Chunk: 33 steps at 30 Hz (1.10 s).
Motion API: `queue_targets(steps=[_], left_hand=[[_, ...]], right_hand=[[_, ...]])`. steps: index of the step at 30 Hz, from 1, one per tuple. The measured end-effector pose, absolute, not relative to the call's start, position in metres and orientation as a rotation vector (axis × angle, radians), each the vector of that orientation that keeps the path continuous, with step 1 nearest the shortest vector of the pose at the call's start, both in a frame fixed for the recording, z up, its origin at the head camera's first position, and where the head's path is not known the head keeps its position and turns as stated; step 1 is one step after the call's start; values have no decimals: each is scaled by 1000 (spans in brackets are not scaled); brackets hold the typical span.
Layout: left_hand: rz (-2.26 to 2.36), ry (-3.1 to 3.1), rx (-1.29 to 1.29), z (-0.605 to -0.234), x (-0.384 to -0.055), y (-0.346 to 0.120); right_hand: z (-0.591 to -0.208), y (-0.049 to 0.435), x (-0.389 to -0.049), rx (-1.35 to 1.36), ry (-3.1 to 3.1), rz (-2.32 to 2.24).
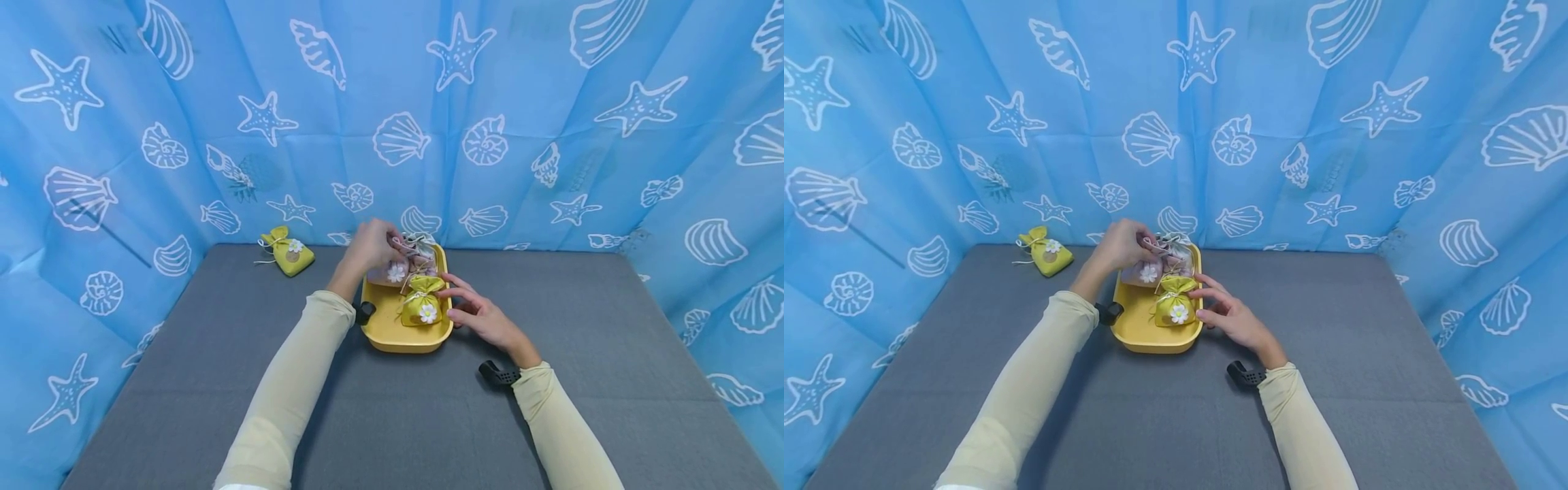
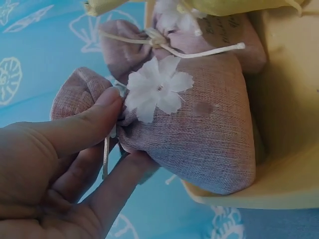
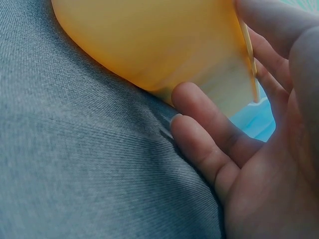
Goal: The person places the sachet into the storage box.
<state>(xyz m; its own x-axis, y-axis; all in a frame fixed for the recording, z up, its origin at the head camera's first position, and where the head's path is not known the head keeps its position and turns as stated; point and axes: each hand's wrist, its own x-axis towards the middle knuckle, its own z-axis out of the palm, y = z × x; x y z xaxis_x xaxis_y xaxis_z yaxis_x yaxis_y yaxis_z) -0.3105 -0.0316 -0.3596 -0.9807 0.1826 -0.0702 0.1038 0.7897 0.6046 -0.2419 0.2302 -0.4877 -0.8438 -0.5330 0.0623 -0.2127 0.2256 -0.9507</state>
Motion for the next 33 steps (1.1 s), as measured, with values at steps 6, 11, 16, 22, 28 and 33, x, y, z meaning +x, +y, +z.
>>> queue_targets(steps=[6, 11, 16, 22, 28, 33], left_hand=[[920, 2837, 236, -365, -313, -35], [877, 2822, 240, -367, -313, -36], [820, 2825, 291, -367, -314, -34], [733, 2832, 284, -367, -313, -34], [693, 2820, 276, -368, -313, -34], [662, 2816, 279, -370, -314, -33]], right_hand=[[-487, 230, -242, -704, 2237, -1654], [-487, 230, -241, -709, 2236, -1651], [-486, 230, -241, -704, 2228, -1665], [-487, 230, -240, -707, 2223, -1665], [-489, 230, -242, -712, 2224, -1665], [-489, 230, -242, -710, 2226, -1664]])
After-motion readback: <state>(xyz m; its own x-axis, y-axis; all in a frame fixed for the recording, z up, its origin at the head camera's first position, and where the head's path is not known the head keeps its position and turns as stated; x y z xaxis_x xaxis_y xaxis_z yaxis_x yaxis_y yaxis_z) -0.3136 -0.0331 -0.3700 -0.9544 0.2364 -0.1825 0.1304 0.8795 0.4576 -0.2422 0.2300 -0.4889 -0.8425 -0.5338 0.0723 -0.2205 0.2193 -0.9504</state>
